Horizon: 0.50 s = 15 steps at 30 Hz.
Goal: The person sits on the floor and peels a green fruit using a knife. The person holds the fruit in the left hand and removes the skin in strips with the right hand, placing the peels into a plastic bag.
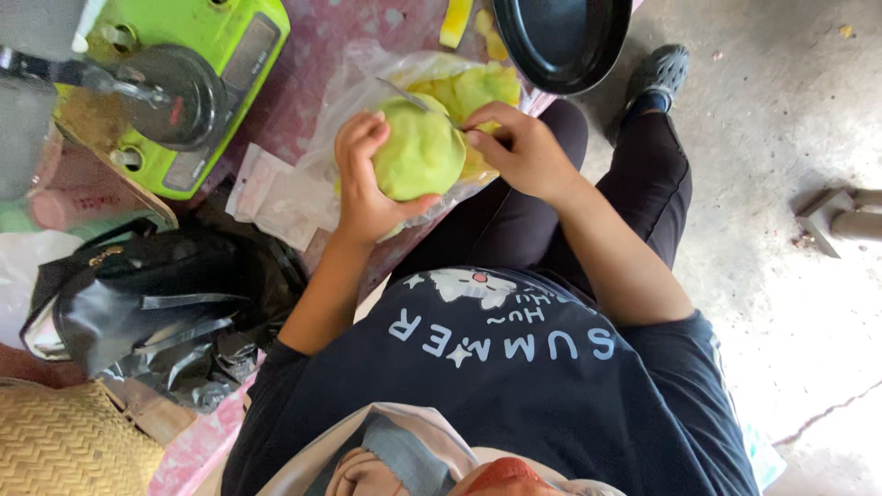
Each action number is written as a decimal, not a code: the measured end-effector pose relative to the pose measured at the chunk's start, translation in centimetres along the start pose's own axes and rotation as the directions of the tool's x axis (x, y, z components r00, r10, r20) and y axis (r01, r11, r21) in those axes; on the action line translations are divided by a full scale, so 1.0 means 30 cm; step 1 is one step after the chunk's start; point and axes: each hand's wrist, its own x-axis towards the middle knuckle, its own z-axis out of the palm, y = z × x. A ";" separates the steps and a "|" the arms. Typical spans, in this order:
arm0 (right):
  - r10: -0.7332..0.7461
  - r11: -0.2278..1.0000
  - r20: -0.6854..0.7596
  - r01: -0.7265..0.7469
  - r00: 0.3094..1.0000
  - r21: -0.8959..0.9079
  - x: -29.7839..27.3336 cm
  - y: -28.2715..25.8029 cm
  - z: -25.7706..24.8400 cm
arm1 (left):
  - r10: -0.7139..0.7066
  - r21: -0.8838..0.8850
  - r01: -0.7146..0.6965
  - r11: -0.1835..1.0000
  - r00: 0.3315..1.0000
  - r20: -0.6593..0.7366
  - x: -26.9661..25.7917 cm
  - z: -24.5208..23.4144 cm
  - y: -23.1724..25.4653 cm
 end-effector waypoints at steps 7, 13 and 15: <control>0.070 0.997 0.037 -0.070 0.997 -0.012 0.060 -0.012 0.031 | -0.037 -0.012 0.037 0.999 0.999 -0.028 -0.019 0.001 0.002; 0.061 0.995 0.030 -0.063 0.998 0.078 -0.031 0.044 -0.022 | -0.008 -0.021 0.008 1.000 1.000 0.004 -0.017 -0.003 -0.013; 0.078 0.994 0.024 -0.080 0.997 0.077 -0.037 0.054 -0.015 | 0.005 -0.024 -0.004 1.000 1.000 0.015 -0.022 -0.007 -0.011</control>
